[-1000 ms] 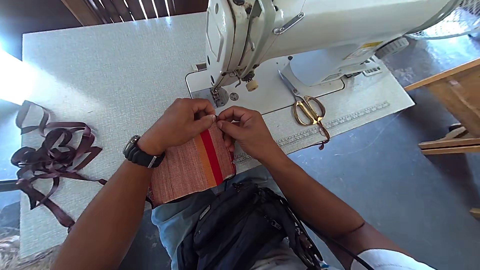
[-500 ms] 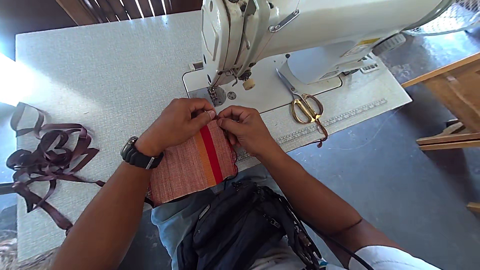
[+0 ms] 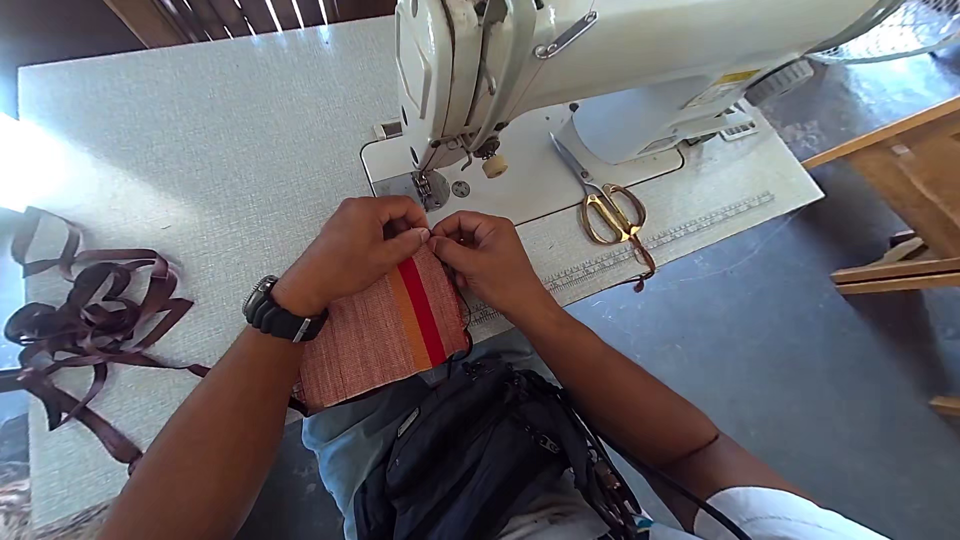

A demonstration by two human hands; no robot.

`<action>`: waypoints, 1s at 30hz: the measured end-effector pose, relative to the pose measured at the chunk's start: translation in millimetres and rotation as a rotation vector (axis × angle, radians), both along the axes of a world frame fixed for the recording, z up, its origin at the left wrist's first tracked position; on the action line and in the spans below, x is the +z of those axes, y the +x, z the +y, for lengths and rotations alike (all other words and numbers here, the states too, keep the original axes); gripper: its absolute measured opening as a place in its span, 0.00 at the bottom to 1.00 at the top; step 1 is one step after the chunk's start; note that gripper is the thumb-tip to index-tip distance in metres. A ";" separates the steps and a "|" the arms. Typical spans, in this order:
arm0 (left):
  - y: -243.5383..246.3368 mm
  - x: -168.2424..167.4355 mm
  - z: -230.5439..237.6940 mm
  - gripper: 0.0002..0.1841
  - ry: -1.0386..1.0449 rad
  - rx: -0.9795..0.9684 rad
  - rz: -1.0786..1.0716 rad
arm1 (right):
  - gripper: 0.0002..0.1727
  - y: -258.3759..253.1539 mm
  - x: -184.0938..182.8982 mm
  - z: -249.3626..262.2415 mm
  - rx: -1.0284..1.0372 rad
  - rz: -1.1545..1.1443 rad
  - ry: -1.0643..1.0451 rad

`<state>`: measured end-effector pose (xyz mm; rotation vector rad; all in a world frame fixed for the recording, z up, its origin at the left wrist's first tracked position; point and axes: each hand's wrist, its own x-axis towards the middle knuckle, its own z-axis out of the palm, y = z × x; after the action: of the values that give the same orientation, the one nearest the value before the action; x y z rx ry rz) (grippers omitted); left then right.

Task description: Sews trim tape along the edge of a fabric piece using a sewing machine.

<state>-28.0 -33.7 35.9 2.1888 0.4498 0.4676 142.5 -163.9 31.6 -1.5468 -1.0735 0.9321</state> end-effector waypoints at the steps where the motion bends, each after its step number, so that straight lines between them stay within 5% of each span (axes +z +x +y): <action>1: -0.1 0.1 0.0 0.06 -0.002 -0.001 -0.003 | 0.05 -0.3 -0.3 -0.1 -0.001 0.003 0.002; 22: 1.1 -4.7 -2.1 0.07 -0.056 0.046 -0.035 | 0.06 2.3 1.4 -0.6 -0.003 0.075 -0.027; 30: -7.0 9.9 19.4 0.11 -0.072 -0.095 0.108 | 0.05 9.1 -2.4 -1.7 0.022 -0.021 0.083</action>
<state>-35.1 -14.3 45.7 2.1620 0.4124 0.2792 151.6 -165.6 29.2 -1.4820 -1.1325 0.8773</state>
